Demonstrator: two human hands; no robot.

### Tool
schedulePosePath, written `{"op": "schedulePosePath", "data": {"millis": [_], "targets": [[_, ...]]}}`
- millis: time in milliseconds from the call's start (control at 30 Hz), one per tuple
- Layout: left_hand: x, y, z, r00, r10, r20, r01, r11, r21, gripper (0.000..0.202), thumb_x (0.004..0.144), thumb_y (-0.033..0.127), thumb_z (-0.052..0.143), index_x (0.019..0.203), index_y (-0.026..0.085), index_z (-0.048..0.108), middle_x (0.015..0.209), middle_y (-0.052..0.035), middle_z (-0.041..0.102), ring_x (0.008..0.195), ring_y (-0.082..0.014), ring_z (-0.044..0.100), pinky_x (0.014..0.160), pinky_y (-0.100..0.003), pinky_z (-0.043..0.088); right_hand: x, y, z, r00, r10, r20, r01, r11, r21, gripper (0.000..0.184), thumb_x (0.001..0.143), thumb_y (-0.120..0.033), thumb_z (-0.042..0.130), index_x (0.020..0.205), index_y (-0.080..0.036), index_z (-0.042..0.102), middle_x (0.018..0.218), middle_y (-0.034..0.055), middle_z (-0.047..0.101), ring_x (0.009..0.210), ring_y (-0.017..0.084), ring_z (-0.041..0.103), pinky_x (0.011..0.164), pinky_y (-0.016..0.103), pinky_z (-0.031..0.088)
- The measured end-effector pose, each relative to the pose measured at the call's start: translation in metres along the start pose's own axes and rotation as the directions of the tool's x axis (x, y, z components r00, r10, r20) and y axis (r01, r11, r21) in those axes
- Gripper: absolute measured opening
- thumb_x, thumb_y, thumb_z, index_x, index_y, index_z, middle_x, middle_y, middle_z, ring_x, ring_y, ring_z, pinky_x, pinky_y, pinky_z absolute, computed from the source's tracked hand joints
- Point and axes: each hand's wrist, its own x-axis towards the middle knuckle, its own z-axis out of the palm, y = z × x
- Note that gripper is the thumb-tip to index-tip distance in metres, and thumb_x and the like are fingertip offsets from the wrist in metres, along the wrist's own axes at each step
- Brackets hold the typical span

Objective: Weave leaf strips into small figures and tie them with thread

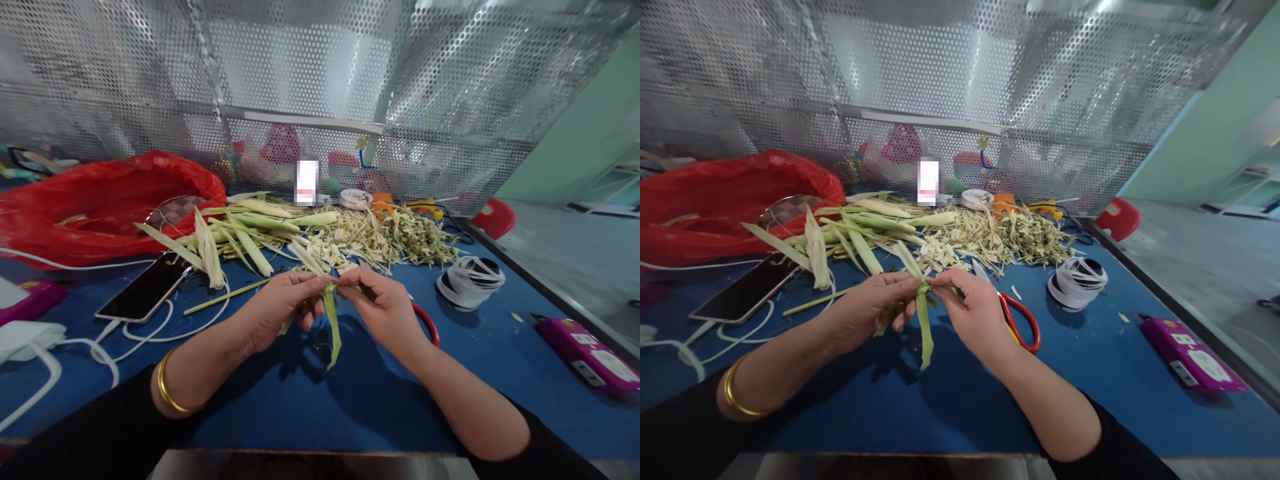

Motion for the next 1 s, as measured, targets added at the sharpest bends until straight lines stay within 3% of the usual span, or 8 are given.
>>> {"op": "schedulePosePath", "data": {"millis": [100, 200, 433, 633, 867, 933, 1000], "targets": [[-0.0002, -0.0023, -0.0006, 0.998, -0.058, -0.025, 0.057, 0.998, -0.005, 0.034, 0.073, 0.048, 0.067, 0.07, 0.014, 0.062, 0.053, 0.0018, 0.055, 0.04, -0.006, 0.045, 0.042, -0.019, 0.035, -0.0017, 0.0001, 0.0024, 0.989, -0.146, -0.02, 0.141, 0.978, -0.151, 0.007, 0.087, -0.021, 0.056, 0.083, -0.02, 0.063, 0.079, 0.0013, 0.064, 0.076, 0.015, 0.058, 0.072, 0.027, 0.039], [-0.0011, -0.0014, 0.0001, 0.996, -0.063, -0.056, 0.066, 0.996, 0.058, 0.031, 0.071, 0.043, 0.069, 0.065, 0.013, 0.062, 0.049, 0.0028, 0.052, 0.04, -0.0059, 0.044, 0.041, -0.019, 0.034, -0.0017, -0.003, 0.0007, 0.981, -0.196, 0.005, 0.191, 0.95, -0.247, 0.008, 0.087, -0.018, 0.057, 0.08, -0.02, 0.061, 0.076, 0.0, 0.063, 0.074, 0.014, 0.057, 0.074, 0.028, 0.037], [-0.0015, 0.0027, 0.003, 0.996, -0.061, -0.06, 0.068, 0.991, 0.118, 0.016, 0.068, 0.029, 0.067, 0.065, 0.013, 0.065, 0.045, 0.0045, 0.046, 0.038, -0.0057, 0.038, 0.038, -0.02, 0.024, -0.0022, -0.0093, -0.0033, 0.984, -0.18, 0.016, 0.177, 0.946, -0.27, 0.017, 0.087, -0.014, 0.052, 0.074, -0.021, 0.059, 0.07, -0.0007, 0.061, 0.071, 0.014, 0.055, 0.071, 0.028, 0.038], [-0.0005, 0.0035, -0.0011, 0.996, -0.08, -0.026, 0.084, 0.985, 0.154, 0.016, 0.065, 0.029, 0.069, 0.066, 0.013, 0.067, 0.044, 0.0053, 0.045, 0.039, -0.0047, 0.035, 0.039, -0.019, 0.022, -0.0019, -0.0064, -0.0022, 0.988, -0.152, -0.018, 0.143, 0.961, -0.236, 0.015, 0.086, -0.017, 0.055, 0.073, -0.021, 0.061, 0.072, 0.001, 0.062, 0.073, 0.016, 0.056, 0.071, 0.028, 0.04], [-0.0023, 0.0022, -0.0002, 0.998, -0.051, 0.031, 0.046, 0.989, 0.143, 0.032, 0.07, 0.044, 0.068, 0.07, 0.012, 0.068, 0.052, 0.002, 0.051, 0.043, -0.0043, 0.029, 0.042, -0.02, 0.018, 0.0062, -0.0042, -0.0056, 0.994, 0.042, 0.099, -0.049, 0.996, 0.072, 0.017, 0.087, -0.025, 0.052, 0.085, -0.02, 0.069, 0.086, 0.0043, 0.066, 0.083, 0.017, 0.059, 0.073, 0.029, 0.045], [-0.0032, 0.0015, 0.0023, 0.994, -0.075, 0.08, 0.064, 0.99, 0.125, 0.034, 0.074, 0.046, 0.063, 0.073, 0.012, 0.069, 0.053, 0.0009, 0.053, 0.044, -0.005, 0.029, 0.043, -0.02, 0.018, 0.0067, -0.0053, -0.0026, 0.978, 0.14, 0.151, -0.169, 0.966, 0.197, 0.02, 0.086, -0.03, 0.054, 0.082, -0.019, 0.069, 0.083, 0.0038, 0.065, 0.079, 0.016, 0.059, 0.07, 0.028, 0.046], [-0.0039, 0.0007, 0.0049, 0.986, -0.103, 0.133, 0.088, 0.989, 0.115, 0.036, 0.077, 0.047, 0.059, 0.078, 0.012, 0.07, 0.053, 0.0005, 0.053, 0.044, -0.0055, 0.028, 0.043, -0.02, 0.017, 0.006, -0.0066, 0.0022, 0.941, 0.265, 0.212, -0.327, 0.875, 0.356, 0.019, 0.081, -0.034, 0.06, 0.079, -0.017, 0.068, 0.075, 0.0018, 0.063, 0.067, 0.013, 0.056, 0.062, 0.026, 0.045]]}}
